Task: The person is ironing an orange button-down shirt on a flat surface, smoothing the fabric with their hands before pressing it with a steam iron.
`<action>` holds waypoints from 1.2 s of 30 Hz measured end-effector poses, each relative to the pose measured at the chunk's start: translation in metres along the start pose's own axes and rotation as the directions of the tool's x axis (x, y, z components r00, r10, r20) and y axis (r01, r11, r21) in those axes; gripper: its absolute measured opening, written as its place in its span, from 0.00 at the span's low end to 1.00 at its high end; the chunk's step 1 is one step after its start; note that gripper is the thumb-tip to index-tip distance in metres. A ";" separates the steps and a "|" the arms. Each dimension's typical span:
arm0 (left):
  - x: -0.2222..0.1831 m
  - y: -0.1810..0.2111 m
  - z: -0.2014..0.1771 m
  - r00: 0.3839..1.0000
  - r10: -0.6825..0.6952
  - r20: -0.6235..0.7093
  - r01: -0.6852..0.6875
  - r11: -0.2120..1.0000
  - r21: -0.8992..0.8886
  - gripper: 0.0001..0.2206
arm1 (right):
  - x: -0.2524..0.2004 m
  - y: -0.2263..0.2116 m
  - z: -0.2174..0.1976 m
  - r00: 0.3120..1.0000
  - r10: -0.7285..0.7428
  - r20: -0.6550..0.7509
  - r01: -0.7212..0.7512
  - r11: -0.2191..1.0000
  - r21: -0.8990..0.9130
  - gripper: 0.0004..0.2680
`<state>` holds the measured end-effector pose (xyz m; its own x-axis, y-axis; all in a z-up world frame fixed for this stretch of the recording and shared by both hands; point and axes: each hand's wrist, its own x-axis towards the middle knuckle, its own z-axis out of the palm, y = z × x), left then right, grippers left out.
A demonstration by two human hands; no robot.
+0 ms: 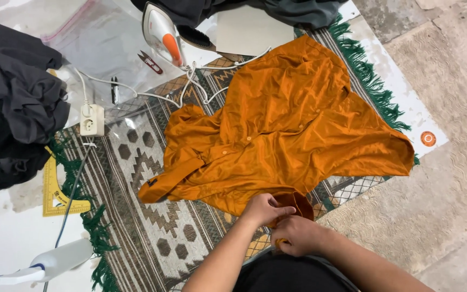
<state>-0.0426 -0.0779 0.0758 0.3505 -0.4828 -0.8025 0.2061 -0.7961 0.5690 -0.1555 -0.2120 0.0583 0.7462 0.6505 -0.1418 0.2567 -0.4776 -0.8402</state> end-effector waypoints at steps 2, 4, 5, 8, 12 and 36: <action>0.011 0.008 0.007 0.999 0.027 -0.031 -0.024 0.996 0.089 0.26 | 0.000 0.010 0.010 0.995 -0.077 -0.059 0.076 0.997 -0.023 0.06; 0.027 0.009 0.019 0.997 0.057 -0.060 -0.046 0.983 0.180 0.25 | -0.001 0.020 0.021 0.981 -0.156 -0.117 0.151 0.987 -0.052 0.06; 0.038 0.006 0.026 0.996 0.063 -0.070 -0.044 0.968 0.245 0.16 | -0.001 0.024 0.027 0.987 -0.129 -0.099 0.124 0.991 -0.055 0.05; 0.054 -0.006 0.039 0.993 0.088 -0.077 -0.067 0.966 0.248 0.09 | -0.001 0.025 0.033 0.989 -0.125 -0.080 0.123 0.992 -0.024 0.05; 0.025 0.019 0.027 0.996 0.041 -0.077 -0.017 0.958 0.287 0.28 | -0.015 0.031 0.032 0.988 -0.063 -0.139 0.073 0.995 0.065 0.17; -0.012 -0.089 0.045 0.934 -0.296 -0.201 0.040 0.643 -0.765 0.11 | -0.004 -0.007 0.022 0.933 0.195 0.301 -0.317 0.841 0.438 0.15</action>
<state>-0.1064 -0.0179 0.0263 0.4495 -0.1417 -0.8820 0.8452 -0.2521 0.4713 -0.1735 -0.1986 0.0530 0.5617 0.6919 -0.4536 -0.2894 -0.3493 -0.8912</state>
